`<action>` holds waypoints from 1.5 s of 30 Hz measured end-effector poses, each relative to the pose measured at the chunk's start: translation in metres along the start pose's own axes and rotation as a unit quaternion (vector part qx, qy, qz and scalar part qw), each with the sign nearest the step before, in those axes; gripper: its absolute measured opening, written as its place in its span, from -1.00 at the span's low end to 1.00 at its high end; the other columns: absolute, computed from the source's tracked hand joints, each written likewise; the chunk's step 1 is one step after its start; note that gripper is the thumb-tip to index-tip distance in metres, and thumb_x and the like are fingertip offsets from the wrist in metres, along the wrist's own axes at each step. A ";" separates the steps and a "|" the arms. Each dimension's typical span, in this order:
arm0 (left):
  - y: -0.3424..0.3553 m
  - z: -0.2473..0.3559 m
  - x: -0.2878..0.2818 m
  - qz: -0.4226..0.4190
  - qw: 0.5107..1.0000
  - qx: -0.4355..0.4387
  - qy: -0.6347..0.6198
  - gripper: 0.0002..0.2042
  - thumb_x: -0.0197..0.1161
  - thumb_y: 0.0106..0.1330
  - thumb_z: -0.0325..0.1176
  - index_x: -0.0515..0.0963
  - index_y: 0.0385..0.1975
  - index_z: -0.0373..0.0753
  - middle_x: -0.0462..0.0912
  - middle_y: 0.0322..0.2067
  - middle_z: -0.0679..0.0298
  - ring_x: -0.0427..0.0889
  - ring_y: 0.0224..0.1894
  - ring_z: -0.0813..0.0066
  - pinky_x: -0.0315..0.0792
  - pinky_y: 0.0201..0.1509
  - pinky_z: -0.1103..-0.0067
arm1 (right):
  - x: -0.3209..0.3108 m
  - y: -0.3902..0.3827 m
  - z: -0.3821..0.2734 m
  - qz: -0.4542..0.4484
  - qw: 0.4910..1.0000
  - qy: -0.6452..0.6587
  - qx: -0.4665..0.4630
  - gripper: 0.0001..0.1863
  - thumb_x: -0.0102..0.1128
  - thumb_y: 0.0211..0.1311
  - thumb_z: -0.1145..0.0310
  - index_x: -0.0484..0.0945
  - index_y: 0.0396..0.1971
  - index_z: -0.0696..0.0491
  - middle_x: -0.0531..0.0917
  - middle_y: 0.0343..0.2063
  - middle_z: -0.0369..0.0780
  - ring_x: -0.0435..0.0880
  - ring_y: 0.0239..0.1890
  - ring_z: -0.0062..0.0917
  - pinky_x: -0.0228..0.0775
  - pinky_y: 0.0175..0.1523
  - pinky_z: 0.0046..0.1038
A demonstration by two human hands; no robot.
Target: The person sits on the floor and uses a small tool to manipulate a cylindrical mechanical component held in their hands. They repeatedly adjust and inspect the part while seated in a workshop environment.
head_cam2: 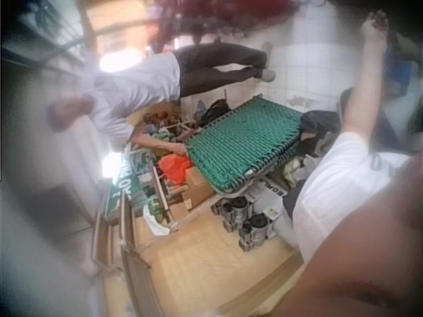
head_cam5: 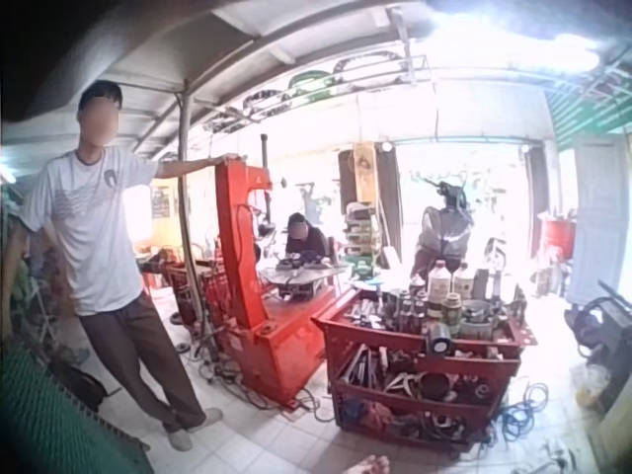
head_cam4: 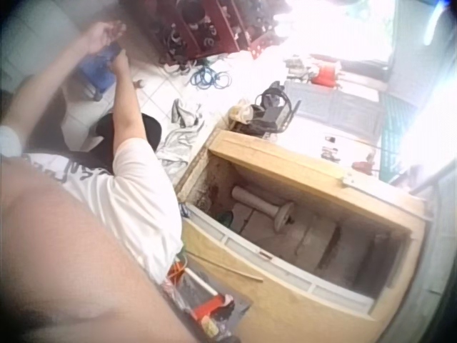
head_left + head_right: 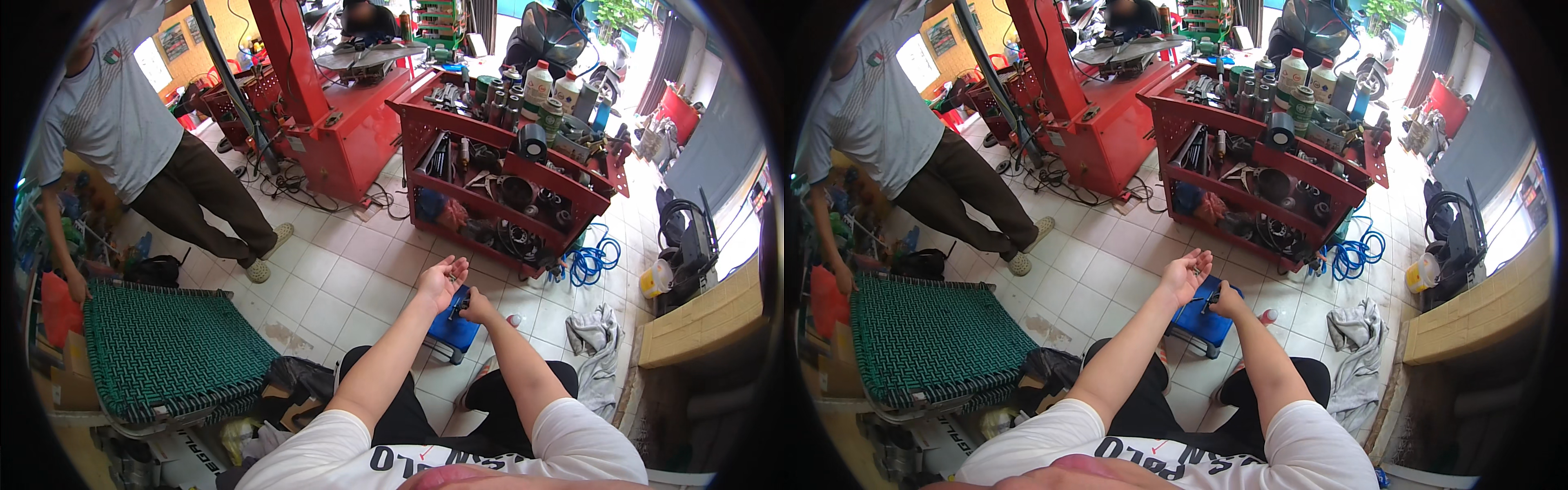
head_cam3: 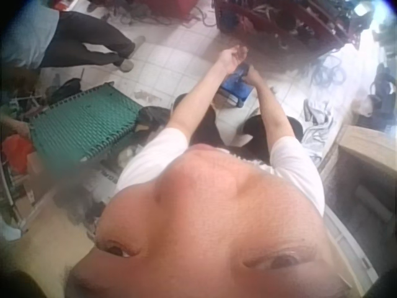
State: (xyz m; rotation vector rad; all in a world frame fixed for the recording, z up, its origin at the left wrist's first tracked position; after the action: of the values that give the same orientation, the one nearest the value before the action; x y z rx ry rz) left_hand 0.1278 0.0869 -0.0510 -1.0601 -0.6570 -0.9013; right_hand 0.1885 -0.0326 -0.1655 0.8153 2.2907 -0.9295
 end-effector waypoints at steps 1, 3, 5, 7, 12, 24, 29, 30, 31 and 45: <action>0.002 0.001 -0.002 0.003 1.000 0.000 -0.004 -0.68 -0.09 0.49 -0.55 0.27 0.20 -0.31 0.60 0.04 0.01 0.66 0.03 0.29 0.59 0.13 0.40 | -0.002 0.001 -0.001 0.019 1.000 -0.017 -0.011 -0.22 0.52 -0.12 0.34 0.32 0.14 0.19 0.69 -0.14 0.09 0.75 -0.14 -0.12 0.61 -0.04 -0.23; 0.005 0.000 -0.004 0.003 1.000 0.003 -0.006 -0.72 -0.07 0.49 -0.52 0.32 0.16 -0.29 0.63 -0.01 0.05 0.67 -0.02 0.31 0.60 0.08 0.41 | -0.005 0.002 0.003 0.058 0.997 -0.049 -0.031 -0.20 0.53 -0.15 0.30 0.34 0.14 0.18 0.67 -0.08 0.09 0.69 0.01 -0.05 0.56 0.09 -0.17; 0.010 0.001 -0.001 -0.010 1.000 0.003 -0.013 -0.76 -0.03 0.50 -0.48 0.39 0.10 -0.27 0.66 -0.05 0.09 0.69 -0.08 0.34 0.62 0.02 0.43 | -0.009 0.012 0.006 0.073 0.996 -0.041 -0.043 -0.19 0.54 -0.18 0.27 0.35 0.13 0.18 0.66 -0.05 0.11 0.65 0.06 -0.01 0.53 0.14 -0.14; 0.017 0.001 -0.008 -0.015 0.999 -0.008 -0.032 -0.81 0.01 0.50 -0.44 0.46 0.02 -0.23 0.69 -0.10 0.15 0.70 -0.14 0.37 0.63 -0.05 0.45 | -0.008 0.015 0.011 0.076 0.995 -0.032 -0.051 -0.18 0.55 -0.21 0.26 0.37 0.12 0.18 0.65 -0.03 0.13 0.63 0.07 0.02 0.51 0.17 -0.12; 0.014 0.003 -0.012 -0.010 1.000 -0.010 0.004 -0.88 0.15 0.45 -0.41 0.61 -0.15 -0.22 0.66 -0.30 0.34 0.68 -0.34 0.61 0.62 -0.27 0.56 | -0.030 0.023 0.030 0.104 0.993 -0.016 -0.047 -0.28 0.52 -0.20 0.21 0.43 0.00 0.21 0.66 -0.11 0.16 0.65 0.00 0.07 0.53 0.11 -0.11; 0.005 0.013 -0.006 0.033 0.999 -0.014 0.029 -0.80 -0.01 0.54 -0.34 0.55 -0.04 -0.21 0.54 -0.39 0.44 0.25 -0.63 0.74 0.14 -0.54 0.69 | -0.050 0.023 0.028 0.095 0.995 -0.035 0.013 -0.24 0.54 -0.08 0.18 0.43 0.09 0.26 0.67 -0.05 0.16 0.65 0.08 0.00 0.51 0.20 -0.20; 0.004 0.012 -0.007 0.040 0.999 -0.016 0.031 -0.80 0.00 0.54 -0.33 0.55 -0.04 -0.19 0.54 -0.41 0.45 0.23 -0.64 0.73 0.13 -0.55 0.68 | -0.040 0.018 0.040 0.093 0.994 -0.013 0.049 -0.23 0.54 -0.08 0.17 0.43 0.10 0.27 0.67 -0.04 0.15 0.64 0.10 -0.02 0.51 0.20 -0.21; 0.004 0.011 -0.006 0.044 0.998 -0.016 0.034 -0.80 0.00 0.54 -0.33 0.56 -0.04 -0.19 0.54 -0.41 0.45 0.24 -0.64 0.73 0.13 -0.55 0.68 | -0.037 0.017 0.046 0.091 0.994 0.000 0.059 -0.23 0.54 -0.08 0.17 0.43 0.11 0.27 0.67 -0.03 0.14 0.64 0.10 -0.03 0.51 0.20 -0.21; 0.002 0.011 -0.006 0.048 0.998 -0.015 0.038 -0.81 0.00 0.54 -0.33 0.56 -0.04 -0.18 0.54 -0.41 0.45 0.24 -0.64 0.72 0.13 -0.55 0.68 | -0.037 0.017 0.046 0.098 0.994 -0.003 0.047 -0.24 0.53 -0.08 0.17 0.43 0.11 0.26 0.67 -0.03 0.14 0.64 0.09 -0.02 0.51 0.20 -0.21; -0.002 0.009 0.008 0.010 0.965 0.064 0.254 -0.78 0.04 0.60 -0.24 0.38 0.13 -0.07 0.62 -0.26 0.29 0.18 -0.64 0.77 0.08 -0.61 0.74 | -0.040 0.025 0.054 0.116 0.993 0.005 0.007 -0.17 0.44 -0.07 0.20 0.37 0.24 0.22 0.64 0.03 0.15 0.63 0.13 -0.02 0.47 0.25 -0.23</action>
State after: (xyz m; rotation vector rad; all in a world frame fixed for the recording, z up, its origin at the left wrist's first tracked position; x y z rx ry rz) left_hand 0.1293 0.0928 -0.0400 -0.6777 -0.2690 -1.0470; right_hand 0.2463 -0.0715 -0.1834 1.0677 2.1433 -0.8384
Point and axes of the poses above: each hand's wrist, its own y-axis towards the middle knuckle, its own x-axis out of the palm, z = x × y, the point moved 10 cm from there along y, towards the middle knuckle
